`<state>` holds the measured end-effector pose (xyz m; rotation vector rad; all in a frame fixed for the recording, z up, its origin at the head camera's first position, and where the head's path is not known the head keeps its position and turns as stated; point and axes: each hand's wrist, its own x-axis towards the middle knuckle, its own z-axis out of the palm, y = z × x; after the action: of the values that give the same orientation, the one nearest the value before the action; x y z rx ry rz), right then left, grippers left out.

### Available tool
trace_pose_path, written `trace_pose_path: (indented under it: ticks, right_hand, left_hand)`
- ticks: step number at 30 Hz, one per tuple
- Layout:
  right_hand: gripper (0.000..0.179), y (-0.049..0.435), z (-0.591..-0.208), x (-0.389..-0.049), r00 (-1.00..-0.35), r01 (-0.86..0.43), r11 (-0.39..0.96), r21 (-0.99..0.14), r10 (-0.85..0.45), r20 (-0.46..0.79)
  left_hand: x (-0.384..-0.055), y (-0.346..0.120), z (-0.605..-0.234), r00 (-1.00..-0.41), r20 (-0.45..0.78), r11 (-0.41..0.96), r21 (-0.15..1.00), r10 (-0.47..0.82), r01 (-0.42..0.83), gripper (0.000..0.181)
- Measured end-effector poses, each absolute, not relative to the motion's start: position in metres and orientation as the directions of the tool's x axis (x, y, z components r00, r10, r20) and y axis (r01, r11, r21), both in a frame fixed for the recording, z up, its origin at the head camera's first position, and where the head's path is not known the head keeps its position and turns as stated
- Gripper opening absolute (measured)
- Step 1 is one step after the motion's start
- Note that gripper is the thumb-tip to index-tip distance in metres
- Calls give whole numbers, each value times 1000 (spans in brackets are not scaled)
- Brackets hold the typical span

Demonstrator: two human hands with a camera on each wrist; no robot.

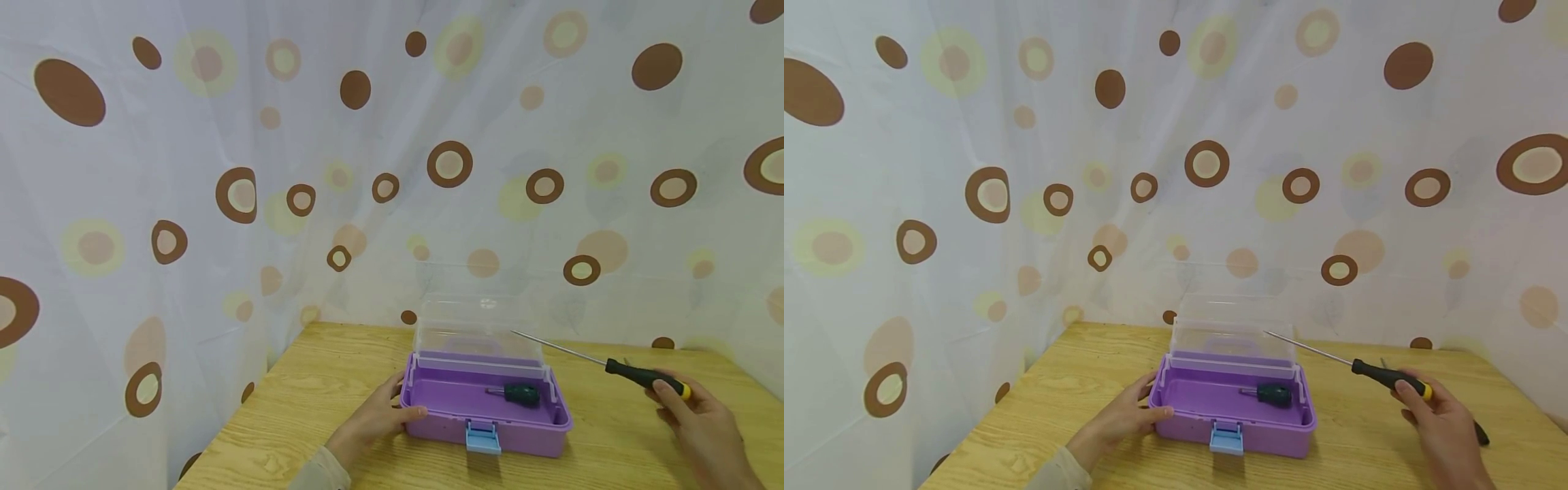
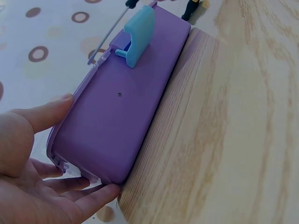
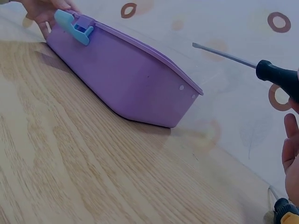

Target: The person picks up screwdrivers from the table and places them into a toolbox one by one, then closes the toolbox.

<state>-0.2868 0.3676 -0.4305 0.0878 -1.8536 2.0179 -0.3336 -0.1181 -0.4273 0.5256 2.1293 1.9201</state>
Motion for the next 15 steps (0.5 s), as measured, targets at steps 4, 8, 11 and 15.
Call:
trace_pose_path:
  ticks: [4, 8, 11, 15]
  right_hand:
    - [23, 363, -434, -288, -923, -347, -83, -934, 204, 325]
    - [31, 357, -435, -289, -931, -345, -79, -935, 154, 331]
    - [35, 351, -432, -289, -934, -345, -25, -938, 105, 340]
    - [36, 338, -425, -289, -940, -318, 168, -933, 70, 333]
  left_hand:
    - [-334, -119, -428, -909, 67, 73, 992, 412, 107, 87]
    - [-334, -120, -428, -908, 70, 78, 991, 412, 112, 87]
    - [-334, -120, -428, -909, 70, 90, 989, 410, 117, 87]
    - [-334, -120, -428, -908, 71, 90, 989, 414, 118, 87]
